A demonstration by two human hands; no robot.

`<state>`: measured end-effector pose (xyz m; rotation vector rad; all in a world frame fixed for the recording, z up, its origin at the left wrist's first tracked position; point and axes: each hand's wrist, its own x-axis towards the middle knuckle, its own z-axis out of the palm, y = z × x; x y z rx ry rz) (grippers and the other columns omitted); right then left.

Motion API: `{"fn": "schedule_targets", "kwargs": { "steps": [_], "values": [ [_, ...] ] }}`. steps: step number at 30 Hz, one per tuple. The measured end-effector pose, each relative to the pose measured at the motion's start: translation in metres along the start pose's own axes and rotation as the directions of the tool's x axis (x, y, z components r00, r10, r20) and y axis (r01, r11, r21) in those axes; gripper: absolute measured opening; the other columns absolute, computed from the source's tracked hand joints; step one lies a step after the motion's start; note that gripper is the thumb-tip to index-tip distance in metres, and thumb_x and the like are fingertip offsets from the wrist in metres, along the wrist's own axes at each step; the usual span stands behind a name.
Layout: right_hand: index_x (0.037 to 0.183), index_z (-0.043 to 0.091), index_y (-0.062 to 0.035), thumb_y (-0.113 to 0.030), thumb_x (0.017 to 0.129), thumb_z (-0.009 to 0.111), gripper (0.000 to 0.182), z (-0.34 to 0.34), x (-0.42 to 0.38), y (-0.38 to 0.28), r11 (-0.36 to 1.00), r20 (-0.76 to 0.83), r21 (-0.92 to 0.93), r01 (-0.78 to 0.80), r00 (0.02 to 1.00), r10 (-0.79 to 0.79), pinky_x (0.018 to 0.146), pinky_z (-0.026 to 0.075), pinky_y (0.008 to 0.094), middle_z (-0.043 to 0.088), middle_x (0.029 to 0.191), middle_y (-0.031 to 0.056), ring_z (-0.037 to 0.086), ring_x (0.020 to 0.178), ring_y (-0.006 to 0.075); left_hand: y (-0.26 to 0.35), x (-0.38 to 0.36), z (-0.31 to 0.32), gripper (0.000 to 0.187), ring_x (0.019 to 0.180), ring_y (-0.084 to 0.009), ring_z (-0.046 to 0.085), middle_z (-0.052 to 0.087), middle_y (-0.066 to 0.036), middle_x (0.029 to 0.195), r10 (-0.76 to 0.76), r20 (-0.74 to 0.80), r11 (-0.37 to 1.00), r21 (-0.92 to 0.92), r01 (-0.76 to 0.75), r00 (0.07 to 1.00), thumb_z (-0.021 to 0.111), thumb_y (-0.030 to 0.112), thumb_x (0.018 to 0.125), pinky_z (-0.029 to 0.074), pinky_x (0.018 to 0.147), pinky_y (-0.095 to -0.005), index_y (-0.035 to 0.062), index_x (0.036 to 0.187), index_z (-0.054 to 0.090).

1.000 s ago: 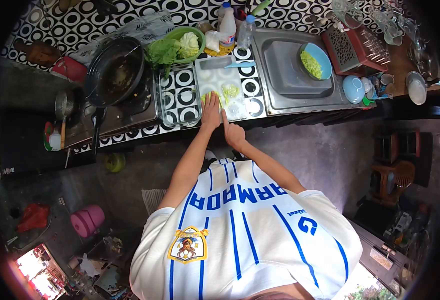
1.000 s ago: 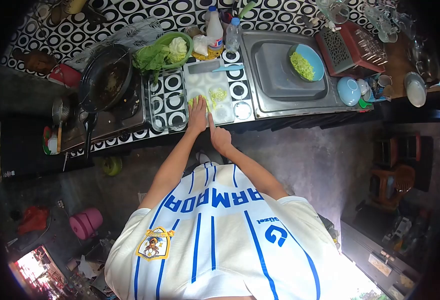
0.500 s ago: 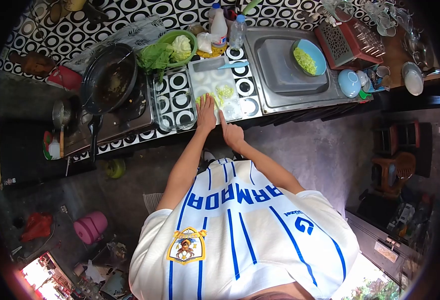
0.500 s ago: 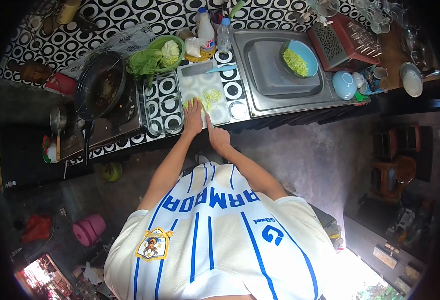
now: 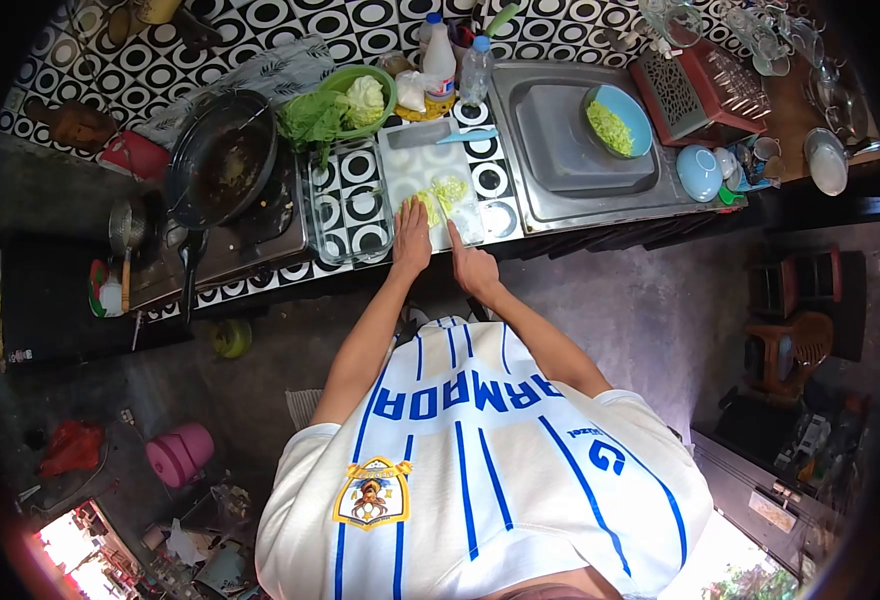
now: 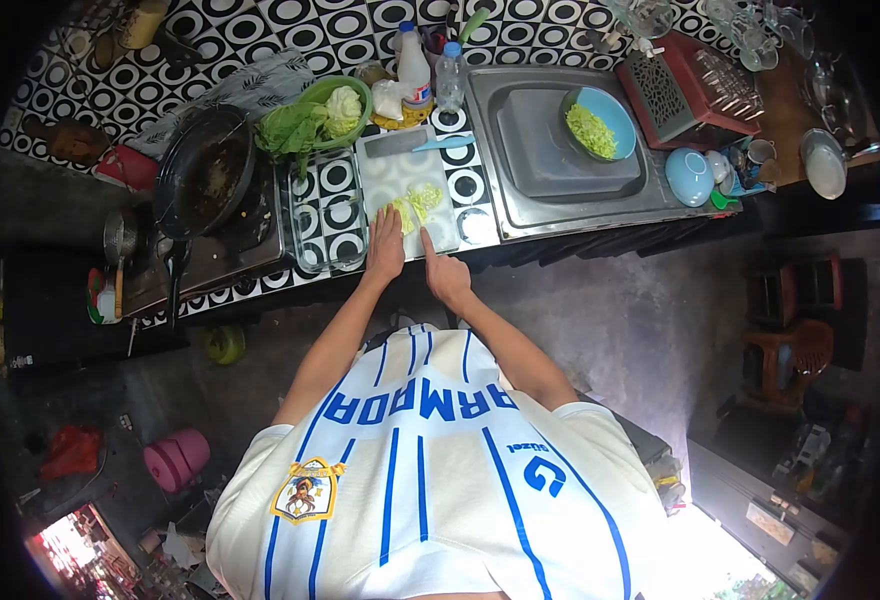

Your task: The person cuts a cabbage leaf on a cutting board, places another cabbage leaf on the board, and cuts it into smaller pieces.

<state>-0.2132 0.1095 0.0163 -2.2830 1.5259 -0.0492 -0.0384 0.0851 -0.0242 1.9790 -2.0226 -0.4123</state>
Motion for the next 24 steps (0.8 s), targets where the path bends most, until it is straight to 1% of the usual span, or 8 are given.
{"fn": "schedule_targets", "kwargs": {
  "steps": [4, 7, 10, 13, 16, 19, 22, 24],
  "values": [
    [0.162, 0.013, -0.0155, -0.016, 0.095, 0.053, 0.078, -0.002, 0.008, -0.005, 0.998, -0.008, 0.053, 0.036, 0.999, -0.036, 0.059, 0.055, 0.0548, 0.069, 0.072, 0.0252, 0.069, 0.062, 0.0420, 0.002, 0.000, 0.001, 0.058, 0.154, -0.0366, 0.019, 0.025, -0.018, 0.165, -0.001, 0.017, 1.000, -0.011, 0.001, 1.000, 0.043, 0.005, 0.096, 0.016, 0.125, -0.0508, -0.0023, 0.153, 0.033],
    [0.162, 0.014, -0.0144, -0.015, 0.094, 0.054, 0.079, -0.003, 0.015, -0.009, 0.997, 0.002, 0.048, 0.057, 0.998, -0.057, 0.060, 0.056, 0.0550, 0.069, 0.072, 0.0260, 0.069, 0.062, 0.0423, 0.002, 0.006, -0.003, 0.057, 0.154, -0.0369, 0.018, 0.024, -0.018, 0.165, 0.006, 0.084, 0.998, 0.066, -0.012, 0.996, 0.044, 0.006, 0.099, 0.017, 0.124, -0.0516, -0.0027, 0.154, 0.031],
    [0.162, 0.013, -0.0145, -0.014, 0.092, 0.056, 0.082, 0.003, 0.021, -0.013, 0.998, -0.020, 0.030, 0.055, 0.998, -0.055, 0.061, 0.056, 0.0545, 0.069, 0.072, 0.0263, 0.069, 0.062, 0.0424, 0.002, 0.009, -0.004, 0.060, 0.154, -0.0348, 0.019, 0.024, -0.016, 0.166, 0.025, 0.068, 0.994, 0.100, -0.032, 0.997, 0.043, 0.006, 0.096, 0.016, 0.125, -0.0512, -0.0005, 0.154, 0.032],
    [0.162, 0.011, -0.0145, -0.013, 0.090, 0.058, 0.086, 0.010, 0.026, -0.013, 0.999, -0.015, 0.022, 0.037, 0.999, -0.037, 0.061, 0.057, 0.0538, 0.069, 0.072, 0.0258, 0.069, 0.063, 0.0419, 0.002, 0.008, -0.005, 0.060, 0.154, -0.0337, 0.019, 0.023, -0.015, 0.166, 0.023, 0.060, 0.996, 0.086, -0.028, 0.998, 0.042, 0.007, 0.096, 0.016, 0.125, -0.0505, 0.0008, 0.155, 0.032],
    [0.163, 0.010, -0.0138, -0.013, 0.090, 0.057, 0.087, 0.016, 0.027, -0.013, 1.000, -0.019, 0.015, 0.027, 0.999, -0.027, 0.060, 0.057, 0.0530, 0.070, 0.074, 0.0251, 0.070, 0.063, 0.0413, 0.006, 0.010, -0.011, 0.061, 0.154, -0.0328, 0.020, 0.023, -0.013, 0.167, 0.010, 0.129, 0.997, 0.074, -0.020, 0.992, 0.043, 0.007, 0.096, 0.017, 0.125, -0.0496, 0.0019, 0.156, 0.032],
    [0.163, 0.009, -0.0127, -0.013, 0.091, 0.056, 0.086, 0.020, 0.030, -0.013, 1.000, -0.027, -0.007, 0.029, 0.999, -0.029, 0.060, 0.057, 0.0524, 0.070, 0.074, 0.0245, 0.071, 0.064, 0.0403, 0.005, 0.009, -0.012, 0.060, 0.149, -0.0374, 0.030, 0.029, -0.015, 0.164, 0.068, 0.058, 0.993, 0.089, -0.073, 0.996, 0.044, 0.003, 0.094, 0.025, 0.122, -0.0515, -0.0017, 0.153, 0.036],
    [0.163, 0.008, -0.0120, -0.013, 0.092, 0.054, 0.085, 0.021, 0.034, -0.013, 1.000, 0.006, -0.020, 0.018, 1.000, -0.018, 0.061, 0.058, 0.0509, 0.071, 0.074, 0.0242, 0.071, 0.064, 0.0389, 0.006, 0.011, -0.012, 0.059, 0.148, -0.0373, 0.031, 0.030, -0.014, 0.163, 0.056, 0.073, 0.992, 0.108, -0.063, 0.996, 0.044, 0.003, 0.094, 0.026, 0.121, -0.0506, -0.0013, 0.152, 0.037],
    [0.163, 0.007, -0.0121, -0.012, 0.092, 0.054, 0.085, 0.023, 0.034, -0.015, 1.000, -0.008, -0.023, 0.020, 1.000, -0.020, 0.061, 0.058, 0.0501, 0.071, 0.075, 0.0237, 0.072, 0.065, 0.0381, 0.004, 0.012, -0.012, 0.058, 0.148, -0.0374, 0.031, 0.031, -0.014, 0.163, 0.068, 0.071, 0.989, 0.124, -0.077, 0.995, 0.044, 0.003, 0.094, 0.027, 0.121, -0.0493, -0.0016, 0.152, 0.038]
  ]
}}
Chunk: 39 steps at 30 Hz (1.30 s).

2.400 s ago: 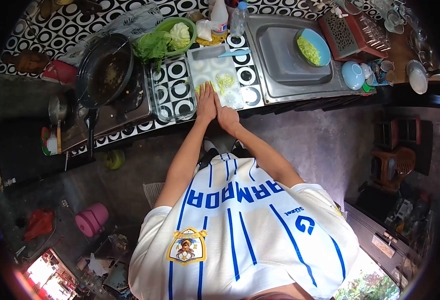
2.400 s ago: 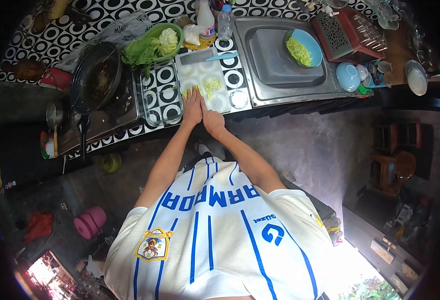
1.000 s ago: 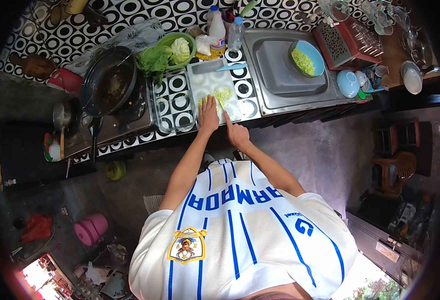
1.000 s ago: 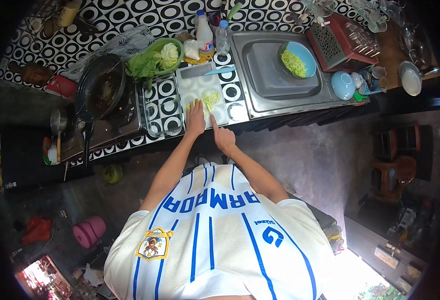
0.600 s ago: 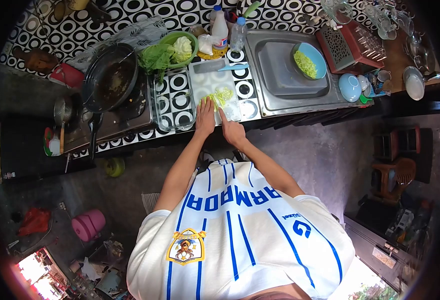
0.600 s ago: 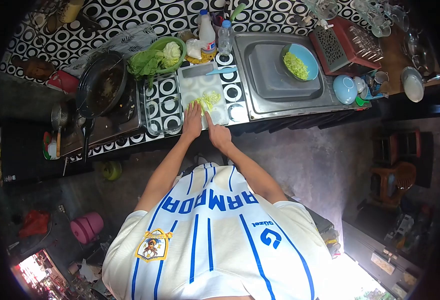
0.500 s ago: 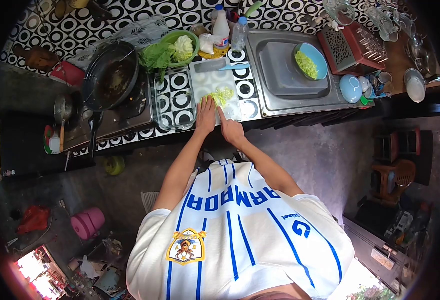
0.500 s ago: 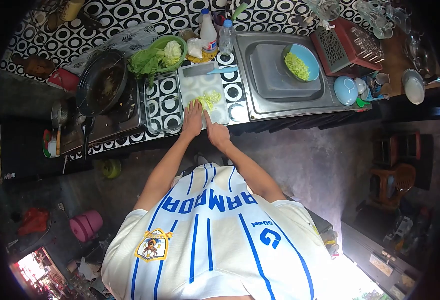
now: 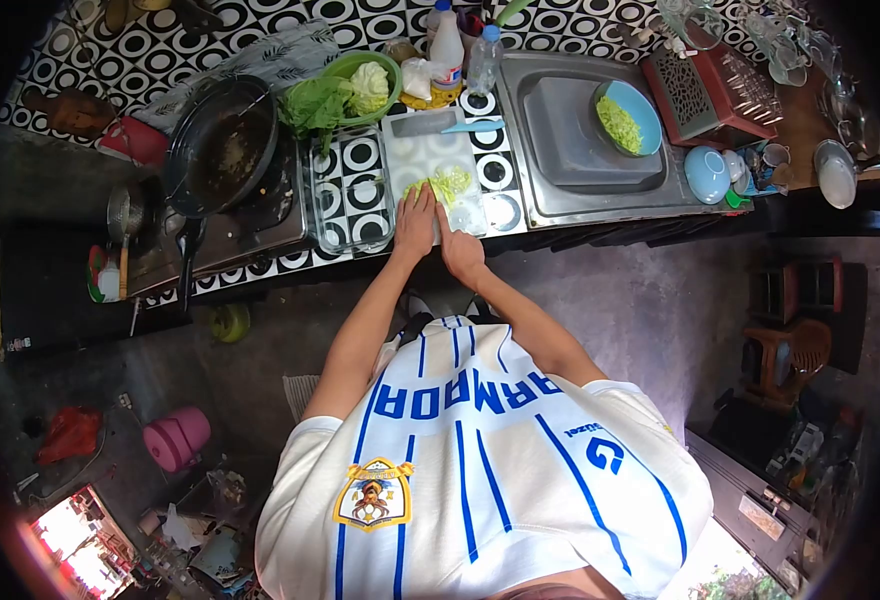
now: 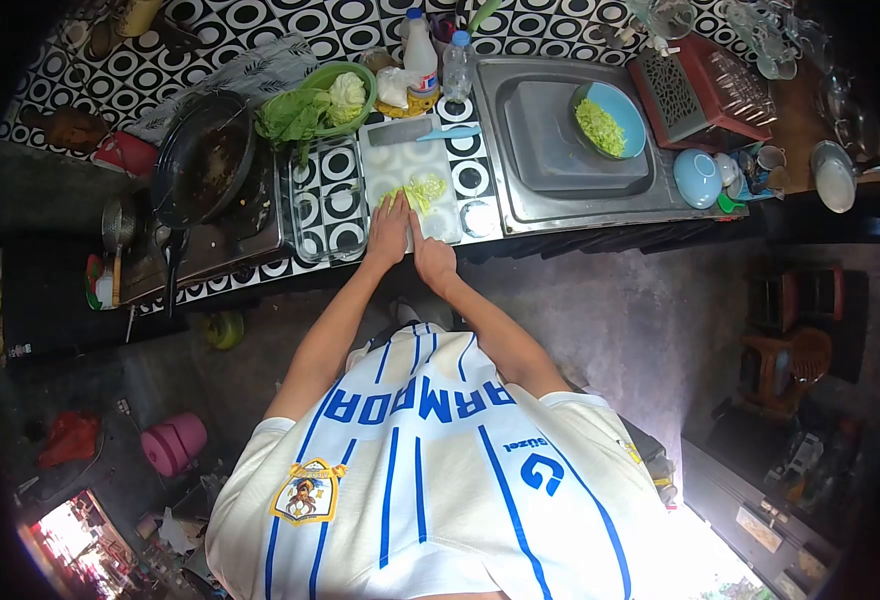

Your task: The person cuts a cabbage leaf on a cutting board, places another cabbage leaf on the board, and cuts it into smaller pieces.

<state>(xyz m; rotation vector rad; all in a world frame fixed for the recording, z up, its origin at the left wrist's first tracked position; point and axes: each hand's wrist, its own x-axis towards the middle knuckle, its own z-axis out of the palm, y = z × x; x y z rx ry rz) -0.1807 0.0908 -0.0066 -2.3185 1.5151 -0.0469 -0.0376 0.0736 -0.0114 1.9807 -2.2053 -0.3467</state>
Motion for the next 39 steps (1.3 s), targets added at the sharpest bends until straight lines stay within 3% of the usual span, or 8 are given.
{"fn": "schedule_targets", "kwargs": {
  "steps": [7, 14, 16, 19, 25, 34, 39],
  "values": [
    [0.163, 0.005, -0.0087, -0.010, 0.091, 0.056, 0.088, 0.002, 0.000, -0.007, 0.998, 0.020, -0.045, -0.045, 0.999, 0.046, 0.059, 0.059, 0.0458, 0.071, 0.074, 0.0217, 0.072, 0.062, 0.0339, -0.002, 0.000, 0.010, 0.055, 0.147, -0.0374, 0.033, 0.033, -0.014, 0.162, -0.001, -0.058, 1.000, -0.019, 0.000, 0.998, 0.047, 0.009, 0.097, 0.030, 0.120, -0.0462, -0.0013, 0.151, 0.039],
    [0.162, 0.003, -0.0088, -0.009, 0.091, 0.054, 0.088, -0.013, -0.021, -0.006, 0.995, 0.108, -0.103, -0.012, 0.994, 0.023, 0.059, 0.059, 0.0458, 0.072, 0.075, 0.0189, 0.072, 0.064, 0.0338, 0.002, 0.001, 0.006, 0.056, 0.151, -0.0320, 0.028, 0.030, -0.010, 0.165, -0.060, 0.005, 0.998, -0.009, 0.060, 0.998, 0.046, 0.011, 0.098, 0.025, 0.123, -0.0434, 0.0033, 0.153, 0.039],
    [0.163, 0.002, -0.0090, -0.009, 0.091, 0.055, 0.089, -0.006, -0.017, -0.005, 0.992, 0.102, -0.123, -0.007, 0.995, 0.019, 0.059, 0.059, 0.0453, 0.072, 0.075, 0.0186, 0.072, 0.064, 0.0336, 0.000, 0.001, 0.007, 0.056, 0.151, -0.0319, 0.028, 0.030, -0.010, 0.165, -0.057, -0.007, 0.998, -0.034, 0.057, 0.998, 0.046, 0.012, 0.098, 0.025, 0.123, -0.0432, 0.0036, 0.153, 0.039],
    [0.163, 0.004, -0.0093, -0.009, 0.089, 0.058, 0.092, 0.006, 0.003, -0.004, 0.994, -0.054, -0.109, 0.012, 0.998, -0.018, 0.055, 0.058, 0.0447, 0.070, 0.070, 0.0185, 0.071, 0.059, 0.0320, 0.001, 0.003, 0.008, 0.055, 0.151, -0.0320, 0.028, 0.030, -0.009, 0.165, -0.047, -0.023, 0.999, -0.025, 0.046, 0.999, 0.045, 0.012, 0.098, 0.025, 0.123, -0.0429, 0.0037, 0.152, 0.039],
    [0.163, 0.004, -0.0101, -0.009, 0.088, 0.059, 0.093, -0.006, -0.019, -0.003, 0.991, 0.082, -0.132, -0.014, 0.996, 0.025, 0.058, 0.059, 0.0455, 0.070, 0.071, 0.0184, 0.071, 0.061, 0.0324, -0.003, 0.001, 0.015, 0.057, 0.150, -0.0341, 0.029, 0.031, -0.011, 0.164, -0.015, -0.048, 1.000, -0.021, 0.014, 0.999, 0.050, 0.010, 0.096, 0.026, 0.123, -0.0441, 0.0025, 0.152, 0.040],
    [0.163, 0.009, -0.0126, -0.009, 0.087, 0.059, 0.091, -0.003, -0.057, 0.015, 0.990, 0.039, -0.135, 0.046, 0.998, -0.041, 0.054, 0.057, 0.0470, 0.068, 0.066, 0.0161, 0.068, 0.055, 0.0323, -0.004, 0.003, 0.011, 0.054, 0.148, -0.0354, 0.032, 0.033, -0.012, 0.162, -0.019, -0.020, 0.999, -0.052, 0.018, 1.000, 0.053, 0.014, 0.098, 0.028, 0.121, -0.0453, 0.0017, 0.150, 0.042],
    [0.163, 0.006, -0.0135, -0.007, 0.088, 0.058, 0.092, -0.014, -0.043, 0.009, 0.991, 0.139, -0.136, 0.012, 0.990, 0.007, 0.063, 0.059, 0.0466, 0.072, 0.078, 0.0182, 0.072, 0.066, 0.0324, -0.001, -0.001, 0.011, 0.054, 0.148, -0.0352, 0.032, 0.035, -0.012, 0.161, -0.046, -0.029, 0.997, -0.063, 0.044, 0.999, 0.055, 0.015, 0.099, 0.028, 0.121, -0.0450, 0.0014, 0.149, 0.043]
  ]
}}
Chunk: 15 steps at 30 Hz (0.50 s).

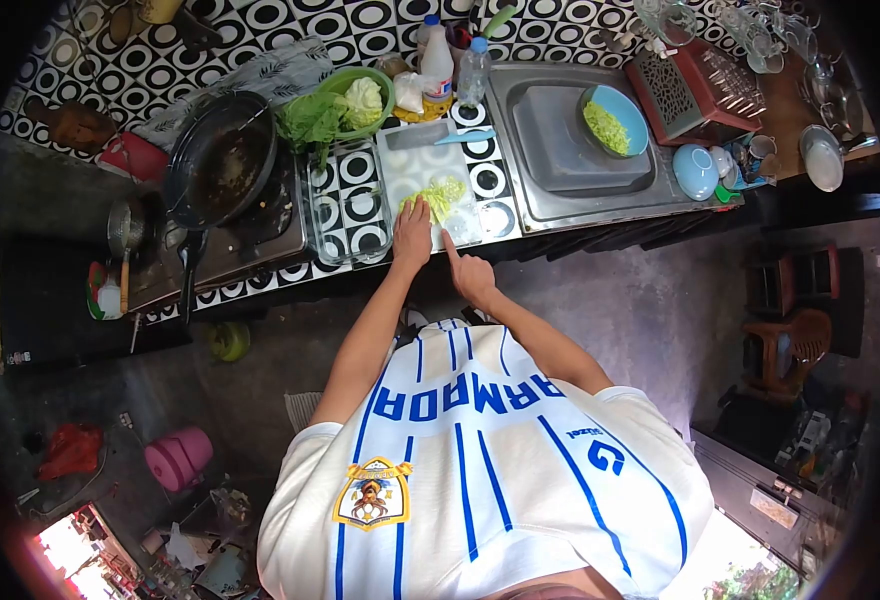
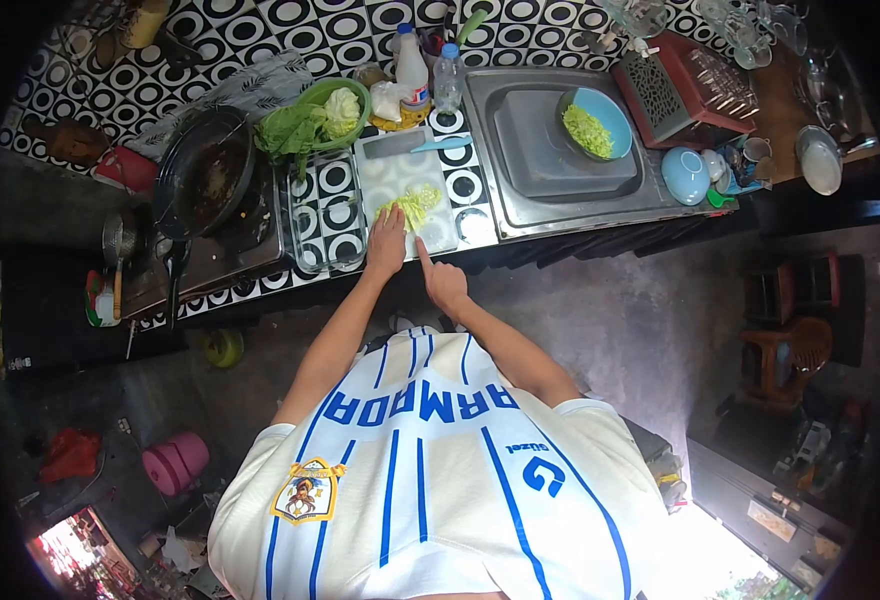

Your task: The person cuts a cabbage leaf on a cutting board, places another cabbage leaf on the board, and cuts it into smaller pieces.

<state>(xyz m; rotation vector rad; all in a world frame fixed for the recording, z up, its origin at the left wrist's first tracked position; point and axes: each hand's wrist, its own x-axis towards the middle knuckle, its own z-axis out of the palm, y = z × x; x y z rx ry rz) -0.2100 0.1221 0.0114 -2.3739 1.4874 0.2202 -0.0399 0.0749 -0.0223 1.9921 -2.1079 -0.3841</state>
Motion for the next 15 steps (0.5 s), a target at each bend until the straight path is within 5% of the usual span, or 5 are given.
{"fn": "schedule_targets", "kwargs": {
  "steps": [4, 15],
  "values": [
    [0.163, 0.006, -0.0133, -0.012, 0.090, 0.056, 0.088, 0.009, 0.028, -0.003, 1.000, -0.136, 0.013, 0.027, 0.990, -0.025, 0.055, 0.057, 0.0475, 0.071, 0.073, 0.0195, 0.069, 0.057, 0.0340, 0.000, -0.005, -0.001, 0.055, 0.147, -0.0371, 0.032, 0.034, -0.015, 0.161, 0.001, -0.008, 1.000, 0.019, -0.001, 1.000, 0.055, 0.015, 0.099, 0.030, 0.120, -0.0460, -0.0006, 0.149, 0.041],
    [0.164, 0.007, -0.0163, -0.008, 0.089, 0.056, 0.090, 0.007, -0.014, 0.012, 1.000, -0.057, 0.013, -0.020, 0.998, 0.021, 0.060, 0.058, 0.0475, 0.071, 0.073, 0.0171, 0.070, 0.062, 0.0332, 0.008, -0.010, -0.006, 0.057, 0.150, -0.0364, 0.029, 0.034, -0.015, 0.161, -0.066, -0.012, 0.998, -0.024, 0.065, 0.998, 0.056, 0.016, 0.098, 0.027, 0.121, -0.0489, -0.0008, 0.150, 0.039]
  ]
}}
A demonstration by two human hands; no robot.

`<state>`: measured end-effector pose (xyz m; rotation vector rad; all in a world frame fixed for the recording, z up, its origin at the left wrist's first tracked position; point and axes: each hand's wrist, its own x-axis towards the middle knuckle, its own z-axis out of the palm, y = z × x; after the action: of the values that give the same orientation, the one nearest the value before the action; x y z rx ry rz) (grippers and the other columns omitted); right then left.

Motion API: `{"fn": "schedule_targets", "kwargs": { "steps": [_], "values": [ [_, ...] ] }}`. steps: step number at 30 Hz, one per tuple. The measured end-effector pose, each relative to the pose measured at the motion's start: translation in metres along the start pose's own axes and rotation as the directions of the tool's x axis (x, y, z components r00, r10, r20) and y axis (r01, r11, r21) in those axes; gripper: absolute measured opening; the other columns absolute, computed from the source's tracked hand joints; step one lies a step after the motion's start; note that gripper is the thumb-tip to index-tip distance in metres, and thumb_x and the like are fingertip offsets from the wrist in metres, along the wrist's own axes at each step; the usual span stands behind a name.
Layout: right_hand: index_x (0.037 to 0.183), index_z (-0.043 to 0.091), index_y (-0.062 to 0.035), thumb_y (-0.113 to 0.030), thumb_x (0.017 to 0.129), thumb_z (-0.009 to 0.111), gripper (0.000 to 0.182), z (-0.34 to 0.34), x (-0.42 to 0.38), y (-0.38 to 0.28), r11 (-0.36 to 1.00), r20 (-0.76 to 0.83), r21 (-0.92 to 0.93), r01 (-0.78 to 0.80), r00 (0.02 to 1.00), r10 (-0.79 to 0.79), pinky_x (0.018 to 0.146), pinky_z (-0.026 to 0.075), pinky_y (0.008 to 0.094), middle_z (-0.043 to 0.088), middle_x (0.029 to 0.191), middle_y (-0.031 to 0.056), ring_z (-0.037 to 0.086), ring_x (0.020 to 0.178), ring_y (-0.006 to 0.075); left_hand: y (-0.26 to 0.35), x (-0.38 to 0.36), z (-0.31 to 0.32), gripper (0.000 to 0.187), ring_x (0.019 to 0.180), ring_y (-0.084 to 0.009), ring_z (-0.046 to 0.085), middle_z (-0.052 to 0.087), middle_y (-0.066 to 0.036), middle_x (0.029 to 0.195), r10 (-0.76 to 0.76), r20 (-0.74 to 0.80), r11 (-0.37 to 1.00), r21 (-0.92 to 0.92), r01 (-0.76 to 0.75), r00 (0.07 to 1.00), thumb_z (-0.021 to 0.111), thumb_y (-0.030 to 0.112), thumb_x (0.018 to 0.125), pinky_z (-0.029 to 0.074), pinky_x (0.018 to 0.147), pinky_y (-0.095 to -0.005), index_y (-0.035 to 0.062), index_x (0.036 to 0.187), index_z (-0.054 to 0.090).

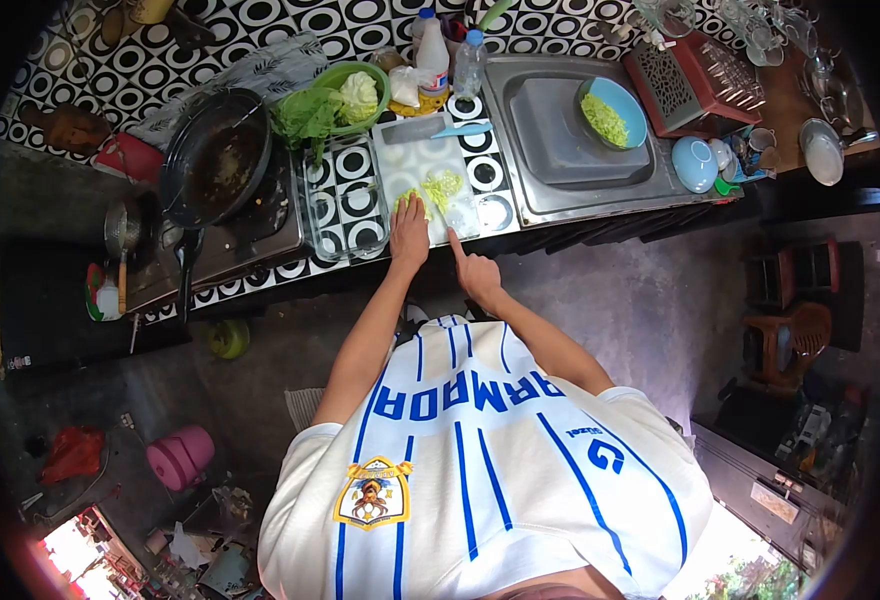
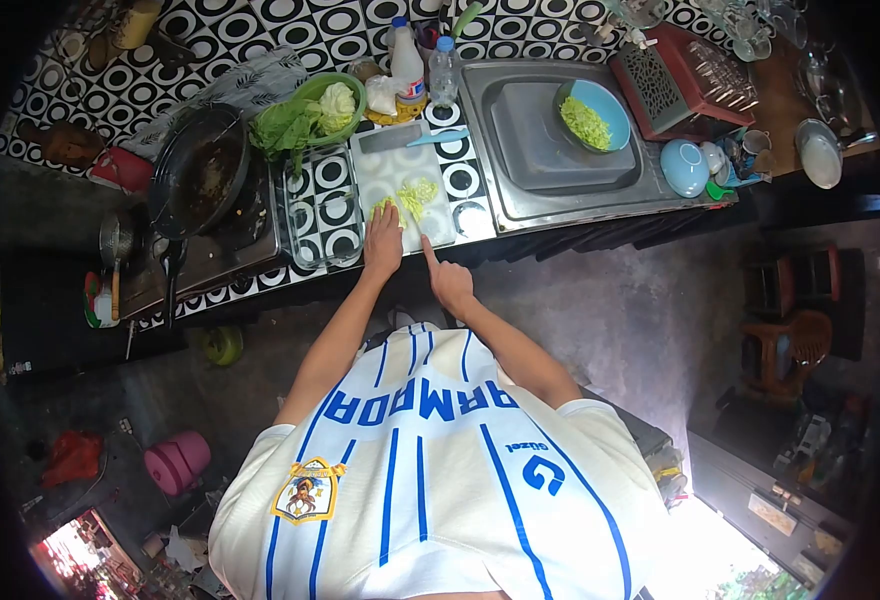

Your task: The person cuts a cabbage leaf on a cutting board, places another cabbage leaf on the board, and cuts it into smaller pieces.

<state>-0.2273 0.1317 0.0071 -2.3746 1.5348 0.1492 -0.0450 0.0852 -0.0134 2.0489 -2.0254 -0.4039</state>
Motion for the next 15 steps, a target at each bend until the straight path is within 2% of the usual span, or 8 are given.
{"fn": "schedule_targets", "kwargs": {
  "steps": [4, 7, 15],
  "values": [
    [0.163, 0.012, -0.0188, -0.018, 0.093, 0.057, 0.083, 0.003, 0.003, 0.003, 1.000, -0.087, 0.021, 0.002, 0.996, 0.000, 0.055, 0.056, 0.0510, 0.068, 0.067, 0.0179, 0.068, 0.056, 0.0357, -0.001, 0.001, -0.001, 0.057, 0.150, -0.0365, 0.029, 0.034, -0.015, 0.161, -0.002, 0.012, 1.000, -0.016, 0.002, 1.000, 0.057, 0.014, 0.098, 0.027, 0.121, -0.0492, -0.0007, 0.150, 0.040],
    [0.163, 0.008, -0.0200, -0.016, 0.095, 0.054, 0.083, -0.011, 0.003, -0.003, 0.997, -0.018, 0.074, 0.005, 1.000, -0.004, 0.060, 0.057, 0.0509, 0.070, 0.073, 0.0179, 0.070, 0.062, 0.0367, -0.002, 0.000, 0.000, 0.056, 0.150, -0.0357, 0.028, 0.034, -0.014, 0.162, -0.003, 0.005, 1.000, -0.028, 0.003, 1.000, 0.057, 0.015, 0.098, 0.025, 0.122, -0.0488, 0.0007, 0.150, 0.041],
    [0.163, 0.010, -0.0199, -0.021, 0.095, 0.057, 0.083, -0.036, 0.032, -0.012, 0.988, -0.035, 0.150, 0.031, 0.999, -0.026, 0.064, 0.057, 0.0529, 0.071, 0.077, 0.0246, 0.071, 0.068, 0.0402, -0.008, -0.010, 0.004, 0.056, 0.152, -0.0359, 0.025, 0.030, -0.015, 0.163, 0.002, -0.034, 0.995, -0.095, -0.006, 0.999, 0.054, 0.011, 0.098, 0.023, 0.124, -0.0484, -0.0003, 0.151, 0.039]
  ]
}}
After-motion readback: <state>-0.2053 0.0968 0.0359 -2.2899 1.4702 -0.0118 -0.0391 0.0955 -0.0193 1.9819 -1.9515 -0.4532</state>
